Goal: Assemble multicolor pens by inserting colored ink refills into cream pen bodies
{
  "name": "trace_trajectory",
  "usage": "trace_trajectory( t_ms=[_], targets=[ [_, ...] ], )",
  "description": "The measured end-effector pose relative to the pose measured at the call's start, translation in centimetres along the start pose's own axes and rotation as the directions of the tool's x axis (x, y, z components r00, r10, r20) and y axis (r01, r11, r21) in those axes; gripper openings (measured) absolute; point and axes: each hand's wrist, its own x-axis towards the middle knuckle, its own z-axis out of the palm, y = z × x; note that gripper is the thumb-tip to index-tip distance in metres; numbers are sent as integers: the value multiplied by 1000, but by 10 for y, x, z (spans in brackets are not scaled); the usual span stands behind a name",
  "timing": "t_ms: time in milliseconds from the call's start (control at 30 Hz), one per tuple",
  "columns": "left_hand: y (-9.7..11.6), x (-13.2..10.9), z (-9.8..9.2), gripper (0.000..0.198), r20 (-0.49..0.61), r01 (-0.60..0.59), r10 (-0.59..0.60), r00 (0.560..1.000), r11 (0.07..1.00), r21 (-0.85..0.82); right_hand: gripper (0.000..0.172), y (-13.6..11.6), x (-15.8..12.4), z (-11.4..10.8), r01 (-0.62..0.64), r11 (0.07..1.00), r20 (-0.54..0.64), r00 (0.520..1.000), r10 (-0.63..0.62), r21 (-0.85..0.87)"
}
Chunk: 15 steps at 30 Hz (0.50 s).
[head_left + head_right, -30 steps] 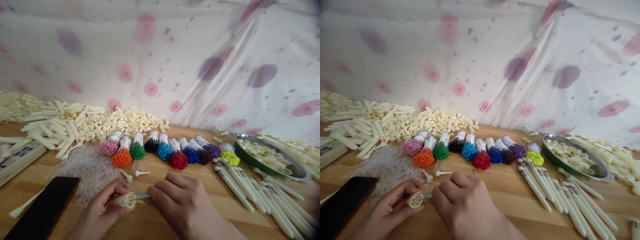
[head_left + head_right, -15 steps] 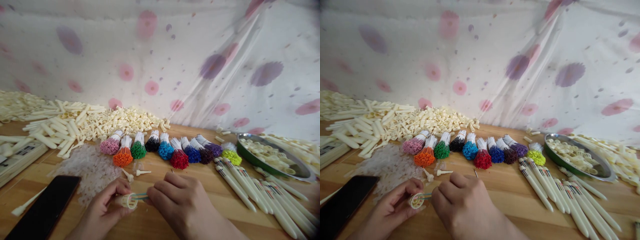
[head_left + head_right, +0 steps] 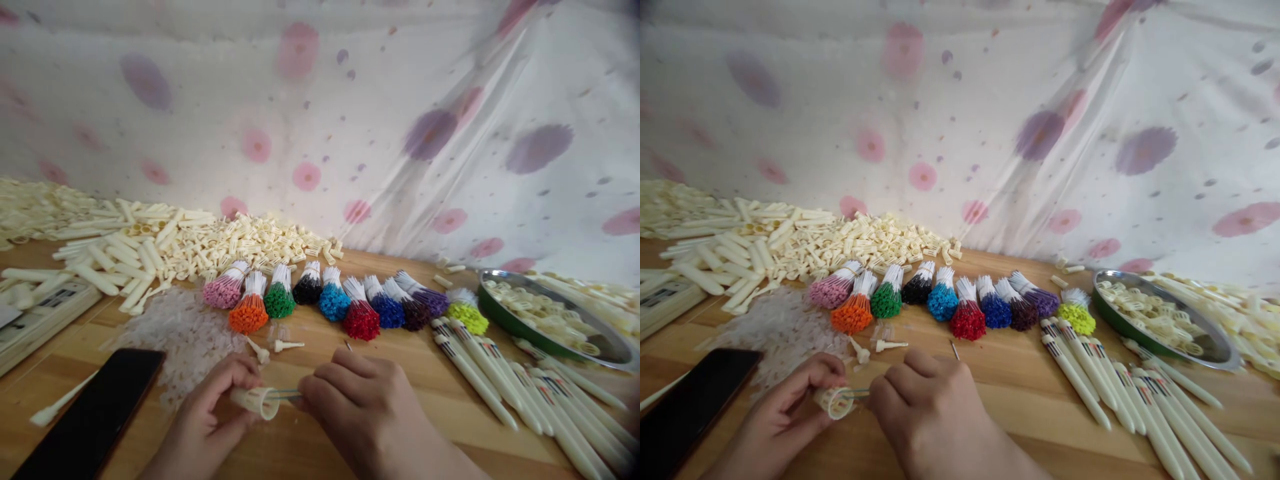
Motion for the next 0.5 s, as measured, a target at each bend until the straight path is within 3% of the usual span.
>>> trace_trajectory(
  t_ms=[133,300,500],
  targets=[
    [8,1,-3,22,-27,-161,172,985,957,242,18,1,-2,7,-18,997,-61,998,23,79],
    [18,3,-5,19,-56,-308,362,931,856,415,17,-1,1,8,-20,993,-107,994,33,115],
    [21,1,-9,23,-59,-319,397,916,809,495,13,0,-2,12,27,994,-131,991,-13,108]
  ],
)
